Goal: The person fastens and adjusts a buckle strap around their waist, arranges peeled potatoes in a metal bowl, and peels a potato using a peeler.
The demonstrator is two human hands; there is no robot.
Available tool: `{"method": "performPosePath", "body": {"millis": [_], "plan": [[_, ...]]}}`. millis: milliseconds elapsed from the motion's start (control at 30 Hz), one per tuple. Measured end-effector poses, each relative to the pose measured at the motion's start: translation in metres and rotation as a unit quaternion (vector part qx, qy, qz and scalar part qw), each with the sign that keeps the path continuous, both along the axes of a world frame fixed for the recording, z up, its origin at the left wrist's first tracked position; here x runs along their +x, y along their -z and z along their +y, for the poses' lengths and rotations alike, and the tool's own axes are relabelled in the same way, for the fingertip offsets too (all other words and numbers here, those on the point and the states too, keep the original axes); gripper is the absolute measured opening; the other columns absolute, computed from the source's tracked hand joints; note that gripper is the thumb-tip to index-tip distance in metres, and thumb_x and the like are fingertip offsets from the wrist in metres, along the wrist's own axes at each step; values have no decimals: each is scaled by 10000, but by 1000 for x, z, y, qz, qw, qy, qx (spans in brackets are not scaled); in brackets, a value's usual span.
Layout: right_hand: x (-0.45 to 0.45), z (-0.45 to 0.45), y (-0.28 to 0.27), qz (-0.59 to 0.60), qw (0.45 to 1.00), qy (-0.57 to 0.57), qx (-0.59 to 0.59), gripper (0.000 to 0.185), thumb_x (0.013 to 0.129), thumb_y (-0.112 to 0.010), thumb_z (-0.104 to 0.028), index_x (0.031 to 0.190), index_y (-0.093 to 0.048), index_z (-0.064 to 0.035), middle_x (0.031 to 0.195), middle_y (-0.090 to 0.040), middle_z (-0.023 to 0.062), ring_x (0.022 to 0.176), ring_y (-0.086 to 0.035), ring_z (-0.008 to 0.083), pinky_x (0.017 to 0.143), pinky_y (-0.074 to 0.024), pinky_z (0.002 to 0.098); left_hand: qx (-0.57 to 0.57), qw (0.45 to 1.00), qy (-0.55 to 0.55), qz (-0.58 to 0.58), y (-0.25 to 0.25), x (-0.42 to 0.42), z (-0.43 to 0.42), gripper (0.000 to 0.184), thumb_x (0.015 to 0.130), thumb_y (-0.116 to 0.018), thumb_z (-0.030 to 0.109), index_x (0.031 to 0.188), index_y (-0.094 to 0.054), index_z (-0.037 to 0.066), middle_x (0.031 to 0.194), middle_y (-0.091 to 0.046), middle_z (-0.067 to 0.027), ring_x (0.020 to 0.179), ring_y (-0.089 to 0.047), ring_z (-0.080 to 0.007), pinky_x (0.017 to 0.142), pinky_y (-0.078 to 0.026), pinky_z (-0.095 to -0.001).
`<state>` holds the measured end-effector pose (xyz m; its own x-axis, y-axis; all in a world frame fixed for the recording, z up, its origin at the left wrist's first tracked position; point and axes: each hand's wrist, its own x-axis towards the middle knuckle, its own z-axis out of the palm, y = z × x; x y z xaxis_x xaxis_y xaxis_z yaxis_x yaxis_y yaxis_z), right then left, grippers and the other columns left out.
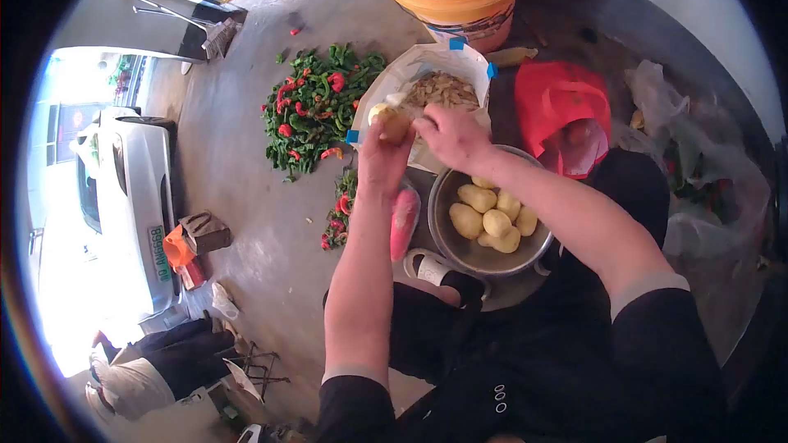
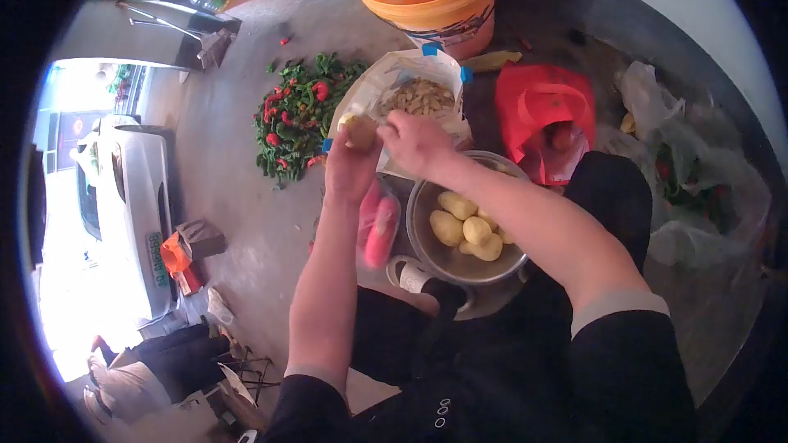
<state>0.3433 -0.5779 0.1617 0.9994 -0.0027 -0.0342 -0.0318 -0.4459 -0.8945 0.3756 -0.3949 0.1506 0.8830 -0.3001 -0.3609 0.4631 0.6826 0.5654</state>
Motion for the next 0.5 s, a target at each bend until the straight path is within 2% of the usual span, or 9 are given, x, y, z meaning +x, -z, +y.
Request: {"method": "performPosePath", "body": {"millis": [67, 167, 267, 300, 367, 500], "plan": [[-6, 9, -1, -11, 1000, 0, -15, 335, 998, -545, -351, 1019, -646, -33, 943, -704, 264, 927, -668, 496, 817, -512, 586, 20, 998, 21, -54, -1, 0, -9, 474, 1016, -661, 304, 1362, -532, 8, 1341, -598, -141, 1270, -579, -305, 1108, -503, -480], [-4, 6, 8, 2, 999, 23, -38, 327, 1001, -546, -346, 1045, -646, -37, 941, -705, 261, 932, -669, 492, 822, -511, 582, 106, 993, 8, -46, 8, 0, -6, 504, 1022, -665, 357, 1366, -535, 12, 1342, -600, -139, 1262, -587, -312, 1101, -504, -476], [3, -18, 41, 57, 994, 63, -75, 320, 1003, -551, -339, 1056, -649, -40, 937, -705, 258, 935, -670, 489, 824, -512, 579, 109, 993, 16, -42, 1, -1, -6, 496, 1022, -666, 343, 1365, -528, 11, 1326, -607, -140, 1230, -601, -316, 1079, -512, -475], [4, -22, 42, 81, 990, 78, -86, 317, 1003, -553, -337, 1058, -651, -41, 935, -705, 258, 935, -670, 488, 823, -512, 578, 72, 996, 30, -35, -1, 2, -3, 495, 1025, -658, 338, 1371, -524, 11, 1339, -596, -146, 1250, -585, -320, 1081, -507, -473], [6, -15, 45, 17, 995, 78, -60, 312, 1004, -553, -336, 1036, -646, -40, 926, -705, 257, 928, -673, 488, 811, -513, 581, -8, 999, 42, -19, -1, 3, 6, 492, 1031, -642, 328, 1385, -517, 9, 1364, -576, -158, 1290, -552, -326, 1087, -498, -469], [1, -2, 12, -25, 1000, 17, 2, 312, 1003, -558, -343, 986, -627, -39, 912, -707, 253, 905, -676, 488, 792, -512, 589, -19, 999, 0, 26, 11, 8, 8, 502, 1026, -650, 355, 1375, -525, 16, 1341, -592, -158, 1279, -556, -338, 1081, -501, -463]]}}
